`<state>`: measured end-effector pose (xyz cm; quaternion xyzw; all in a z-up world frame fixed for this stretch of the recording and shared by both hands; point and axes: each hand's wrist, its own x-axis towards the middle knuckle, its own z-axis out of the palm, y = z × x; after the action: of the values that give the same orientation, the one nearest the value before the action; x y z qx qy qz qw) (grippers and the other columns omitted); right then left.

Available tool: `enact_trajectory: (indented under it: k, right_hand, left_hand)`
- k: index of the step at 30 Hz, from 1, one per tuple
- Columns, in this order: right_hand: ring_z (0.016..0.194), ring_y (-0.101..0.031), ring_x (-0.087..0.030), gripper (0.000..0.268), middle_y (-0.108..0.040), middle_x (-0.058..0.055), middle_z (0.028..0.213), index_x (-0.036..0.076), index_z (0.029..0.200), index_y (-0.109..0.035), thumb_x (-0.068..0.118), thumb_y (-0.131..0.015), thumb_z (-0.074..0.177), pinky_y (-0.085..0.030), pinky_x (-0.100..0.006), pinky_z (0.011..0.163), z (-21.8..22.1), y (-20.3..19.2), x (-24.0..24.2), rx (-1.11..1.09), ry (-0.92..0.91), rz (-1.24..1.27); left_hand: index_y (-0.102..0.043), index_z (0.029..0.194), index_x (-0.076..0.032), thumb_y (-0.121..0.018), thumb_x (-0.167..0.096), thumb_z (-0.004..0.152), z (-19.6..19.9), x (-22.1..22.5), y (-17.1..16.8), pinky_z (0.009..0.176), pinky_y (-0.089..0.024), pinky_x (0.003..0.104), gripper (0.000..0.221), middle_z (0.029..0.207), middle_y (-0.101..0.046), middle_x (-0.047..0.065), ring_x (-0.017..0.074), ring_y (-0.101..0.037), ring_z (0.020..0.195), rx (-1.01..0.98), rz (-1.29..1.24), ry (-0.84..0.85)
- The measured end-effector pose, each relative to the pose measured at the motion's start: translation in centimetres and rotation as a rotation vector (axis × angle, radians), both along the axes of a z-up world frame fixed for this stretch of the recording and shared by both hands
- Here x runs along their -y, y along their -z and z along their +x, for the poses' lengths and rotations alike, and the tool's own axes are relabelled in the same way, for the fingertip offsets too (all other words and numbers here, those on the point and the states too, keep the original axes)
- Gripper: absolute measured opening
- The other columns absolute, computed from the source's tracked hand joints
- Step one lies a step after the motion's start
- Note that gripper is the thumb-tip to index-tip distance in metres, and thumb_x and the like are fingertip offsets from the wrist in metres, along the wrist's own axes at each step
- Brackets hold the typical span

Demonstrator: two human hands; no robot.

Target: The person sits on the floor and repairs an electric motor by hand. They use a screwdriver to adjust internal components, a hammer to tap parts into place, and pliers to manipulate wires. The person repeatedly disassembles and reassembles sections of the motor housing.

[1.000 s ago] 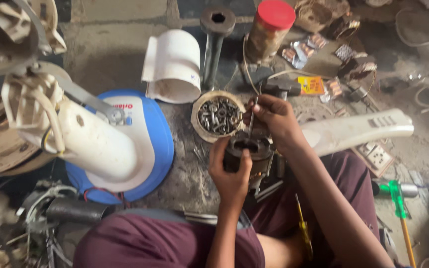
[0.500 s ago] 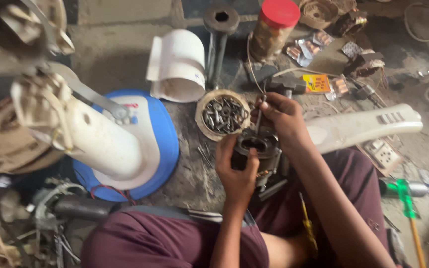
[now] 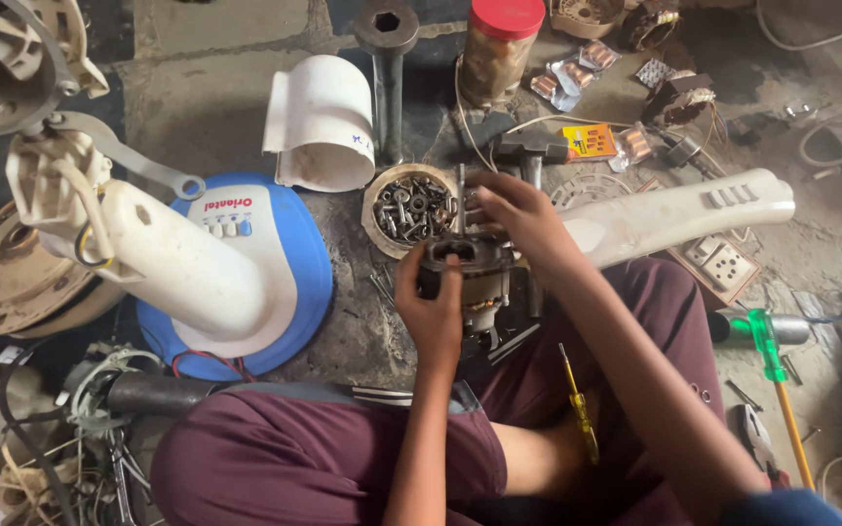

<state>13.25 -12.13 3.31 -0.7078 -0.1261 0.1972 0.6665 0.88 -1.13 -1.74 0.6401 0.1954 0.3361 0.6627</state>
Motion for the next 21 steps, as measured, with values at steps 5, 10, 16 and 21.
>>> enact_trajectory:
  k: [5,10,16,21]
  right_hand:
    - [0.099,-0.062,-0.021,0.045,-0.067,-0.015,0.113,-0.009,0.127,-0.063,0.030,-0.063,0.104,-0.048,-0.036,0.086,-9.5,4.8,4.2,-0.123,0.349,-0.135]
    - [0.120,-0.065,-0.020,0.056,-0.068,-0.009,0.132,0.006,0.134,-0.059,0.046,-0.056,0.095,-0.050,-0.036,0.103,-9.7,10.3,4.6,-0.654,0.121,0.504]
    - [0.110,-0.066,-0.021,0.047,-0.069,-0.010,0.120,0.001,0.129,-0.059,0.032,-0.067,0.095,-0.052,-0.038,0.097,-6.8,11.6,2.9,-0.487,-0.028,0.499]
    - [0.103,-0.065,-0.018,0.048,-0.069,-0.009,0.112,-0.003,0.126,-0.061,0.032,-0.067,0.094,-0.052,-0.035,0.091,-8.1,11.0,3.4,-0.358,-0.010,0.361]
  left_hand:
    - [-0.069,0.122,0.002,-0.076,-0.024,0.090,0.7,-0.6,0.4,0.092,-0.050,0.030,0.041,0.112,-0.070,0.007,0.0160,-0.064,0.102,-0.061,-0.298,0.046]
    - [-0.069,0.125,0.001,-0.079,-0.027,0.087,-0.3,-0.5,-0.7,0.091,-0.050,0.029,0.048,0.114,-0.071,0.007,0.0138,-0.064,0.102,-0.084,-0.499,0.161]
    - [-0.068,0.125,-0.005,-0.081,-0.031,0.084,-1.2,-1.4,-2.6,0.087,-0.052,0.028,0.051,0.112,-0.071,0.006,0.0122,-0.065,0.099,-0.165,-0.413,0.325]
    - [-0.070,0.117,-0.005,-0.088,-0.031,0.075,-1.3,-1.4,-2.6,0.081,-0.055,0.029,0.052,0.104,-0.074,0.006,0.0130,-0.069,0.090,-0.205,-0.338,0.343]
